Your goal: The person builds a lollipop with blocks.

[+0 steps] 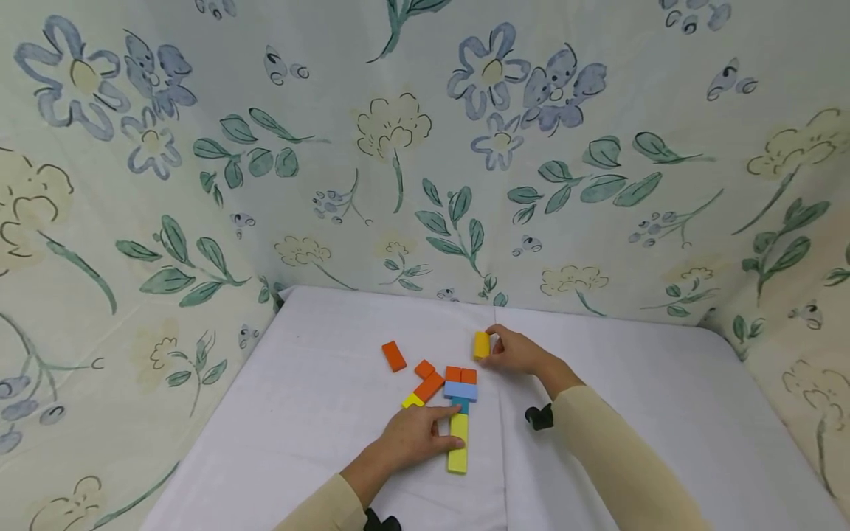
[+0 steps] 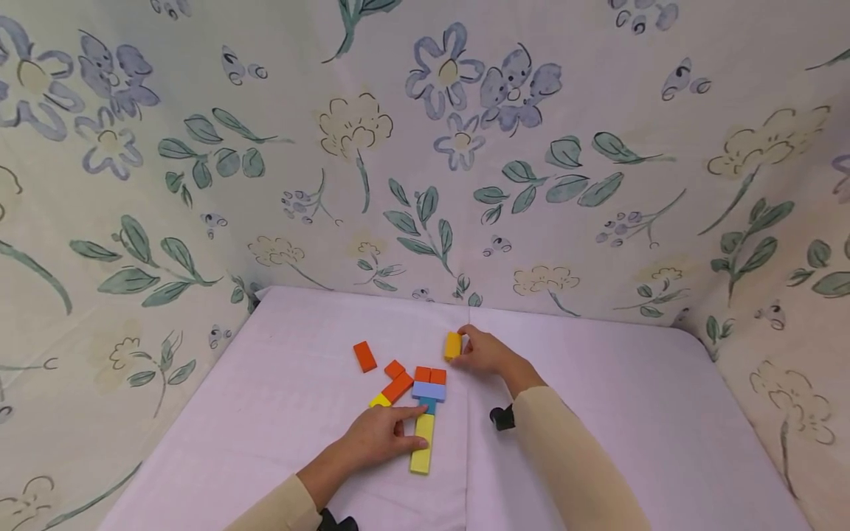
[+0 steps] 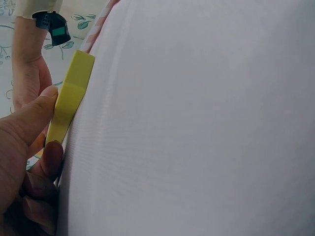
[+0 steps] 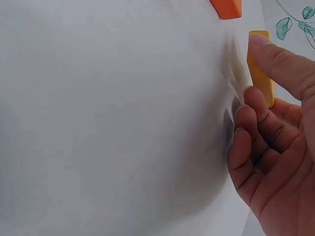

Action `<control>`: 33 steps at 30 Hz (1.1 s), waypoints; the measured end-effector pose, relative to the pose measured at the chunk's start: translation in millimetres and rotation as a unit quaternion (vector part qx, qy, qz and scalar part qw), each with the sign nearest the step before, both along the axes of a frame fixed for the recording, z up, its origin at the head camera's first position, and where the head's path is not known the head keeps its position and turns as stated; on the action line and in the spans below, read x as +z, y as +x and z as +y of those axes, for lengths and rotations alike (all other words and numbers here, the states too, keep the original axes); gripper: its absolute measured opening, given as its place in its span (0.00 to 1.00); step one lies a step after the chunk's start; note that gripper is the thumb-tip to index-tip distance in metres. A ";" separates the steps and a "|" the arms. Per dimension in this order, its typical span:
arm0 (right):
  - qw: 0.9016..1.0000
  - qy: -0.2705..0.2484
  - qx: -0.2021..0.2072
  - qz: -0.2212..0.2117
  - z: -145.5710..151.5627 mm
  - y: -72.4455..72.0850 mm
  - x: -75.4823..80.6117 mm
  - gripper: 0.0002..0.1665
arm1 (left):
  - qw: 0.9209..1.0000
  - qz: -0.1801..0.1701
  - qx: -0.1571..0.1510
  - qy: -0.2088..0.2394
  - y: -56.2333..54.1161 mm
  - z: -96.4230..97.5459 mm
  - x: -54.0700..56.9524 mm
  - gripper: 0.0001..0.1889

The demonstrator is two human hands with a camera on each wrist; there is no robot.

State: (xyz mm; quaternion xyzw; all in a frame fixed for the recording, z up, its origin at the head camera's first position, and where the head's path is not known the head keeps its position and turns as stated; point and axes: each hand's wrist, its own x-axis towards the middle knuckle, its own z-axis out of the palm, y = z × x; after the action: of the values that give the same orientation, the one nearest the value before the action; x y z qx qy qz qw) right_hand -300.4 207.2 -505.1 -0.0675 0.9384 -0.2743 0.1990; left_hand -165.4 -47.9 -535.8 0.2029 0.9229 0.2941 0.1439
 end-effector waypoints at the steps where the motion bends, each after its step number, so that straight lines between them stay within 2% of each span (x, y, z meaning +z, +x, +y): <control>1: 1.000 -0.001 0.000 -0.002 1.9 2.6 0.3 0.44 | 1.000 -0.001 0.000 0.000 0.2 0.1 0.5 0.33; 11: 1.000 -0.019 0.003 -0.009 10.7 21.9 -5.9 0.42 | 1.000 0.005 0.001 -0.002 0.8 -0.2 0.7 0.33; 17: 1.000 -0.019 0.012 -0.003 10.1 26.9 -9.9 0.40 | 1.000 0.011 0.000 0.001 0.9 -0.1 0.3 0.33; 24: 0.999 -0.038 0.023 0.019 10.4 30.7 -15.0 0.31 | 1.000 0.010 -0.001 0.002 0.4 0.4 -0.5 0.33; 33: 0.997 -0.063 0.034 0.039 12.2 34.3 -19.2 0.33 | 1.000 0.007 0.000 0.002 0.1 0.9 -0.7 0.33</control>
State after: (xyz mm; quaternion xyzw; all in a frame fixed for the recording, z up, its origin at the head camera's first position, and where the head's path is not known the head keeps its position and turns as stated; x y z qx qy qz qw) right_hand -266.1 219.4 -524.3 -0.1225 0.9234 -0.3233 0.1668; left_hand -165.3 -47.0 -536.5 0.2055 0.9232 0.2945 0.1370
